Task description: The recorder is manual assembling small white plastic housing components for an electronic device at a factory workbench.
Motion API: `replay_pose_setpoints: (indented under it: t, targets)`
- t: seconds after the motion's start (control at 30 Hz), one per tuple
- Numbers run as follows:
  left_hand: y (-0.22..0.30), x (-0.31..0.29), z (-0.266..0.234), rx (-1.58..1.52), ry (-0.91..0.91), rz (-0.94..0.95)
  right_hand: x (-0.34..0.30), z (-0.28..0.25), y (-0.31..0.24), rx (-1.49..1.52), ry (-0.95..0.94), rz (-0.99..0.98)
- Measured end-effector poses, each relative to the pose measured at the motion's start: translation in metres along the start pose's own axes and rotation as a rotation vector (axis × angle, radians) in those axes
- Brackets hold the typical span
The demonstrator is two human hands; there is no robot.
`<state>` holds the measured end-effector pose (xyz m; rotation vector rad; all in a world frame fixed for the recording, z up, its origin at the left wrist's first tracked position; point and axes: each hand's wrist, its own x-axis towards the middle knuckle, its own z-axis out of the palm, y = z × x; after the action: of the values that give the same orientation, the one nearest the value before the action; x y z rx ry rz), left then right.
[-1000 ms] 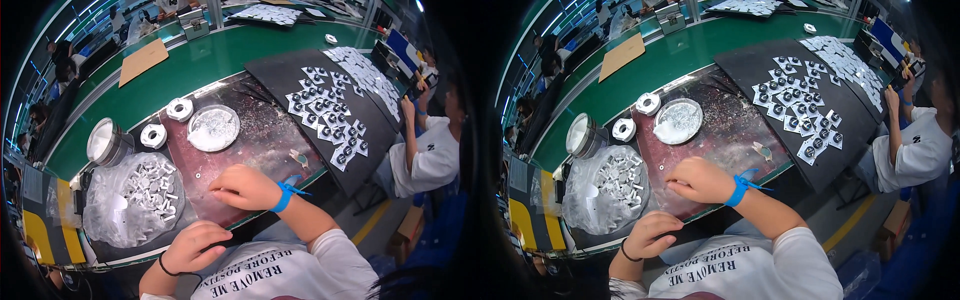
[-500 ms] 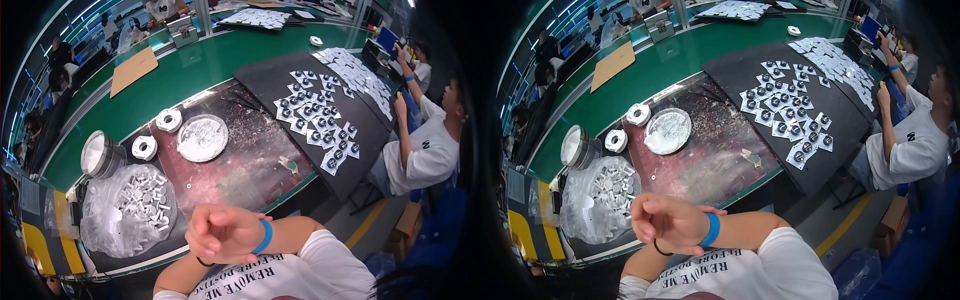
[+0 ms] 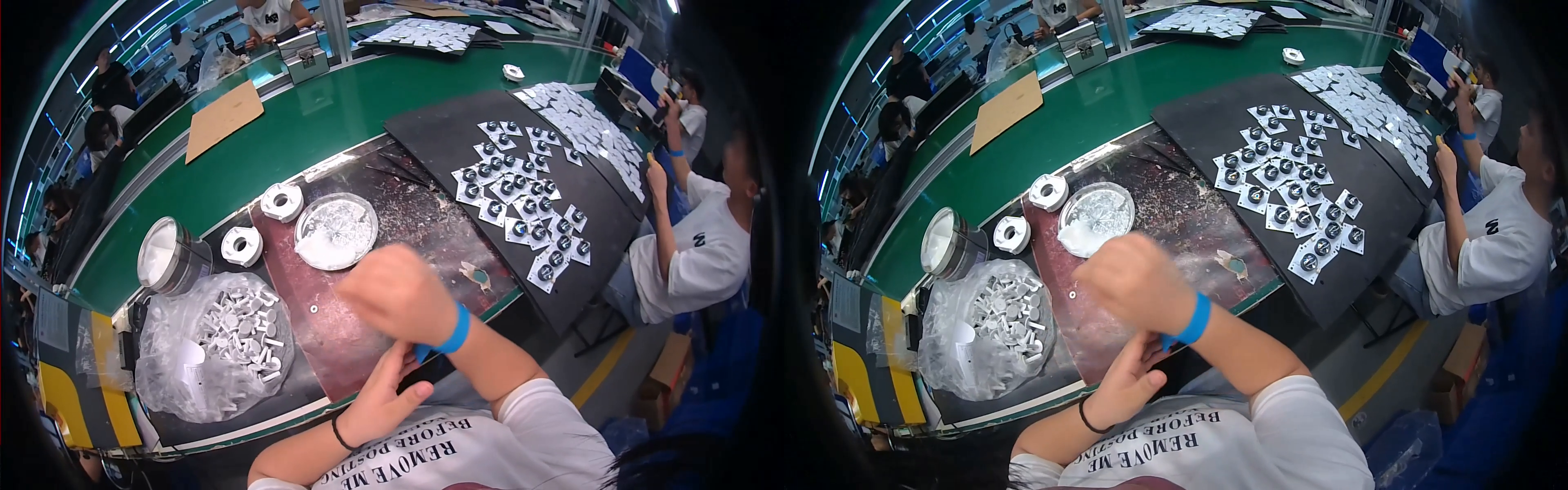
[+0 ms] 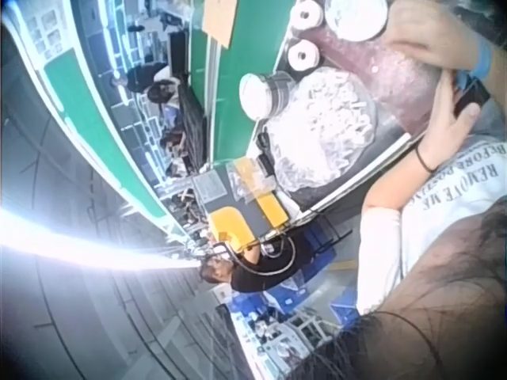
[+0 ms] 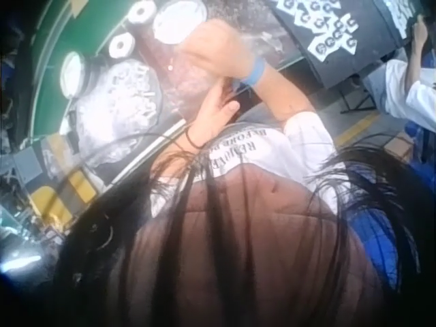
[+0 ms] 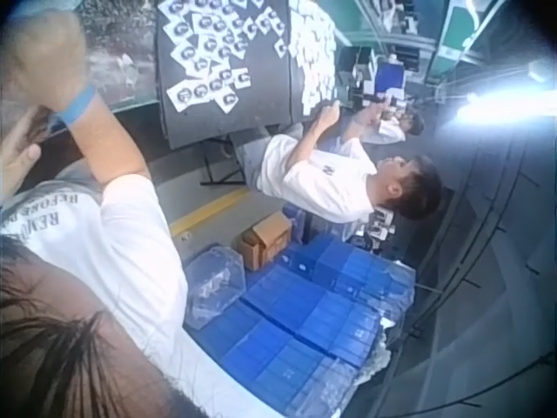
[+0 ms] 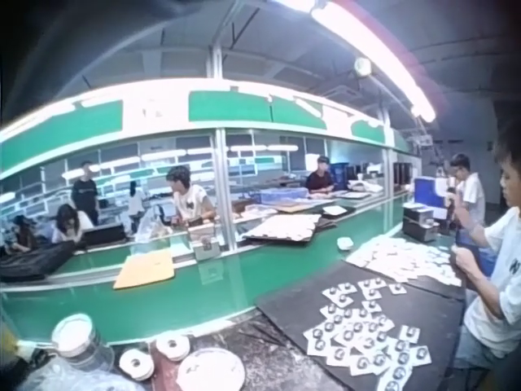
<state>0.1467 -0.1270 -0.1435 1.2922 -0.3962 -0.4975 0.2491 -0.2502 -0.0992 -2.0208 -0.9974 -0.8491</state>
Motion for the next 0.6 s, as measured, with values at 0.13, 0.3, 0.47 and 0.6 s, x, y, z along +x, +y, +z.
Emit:
replay_pose_setpoints:
  t: [0.13,0.3,0.47,0.6]
  targets:
    - [0.043,-0.006,-0.034,0.613,-0.141,0.035,-0.011,-0.046,0.041,-0.254,0.103,0.348]
    - [0.061,0.010,-0.075,0.763,-0.171,0.135,-0.038,-0.076,0.093,-0.688,0.034,0.742]
    - [0.048,0.001,-0.099,0.740,-0.158,0.237,-0.019,-0.075,0.090,-0.850,-0.196,0.946]
    - [0.045,-0.010,-0.107,0.762,-0.213,0.239,-0.017,-0.064,0.105,-0.863,-0.245,0.959]
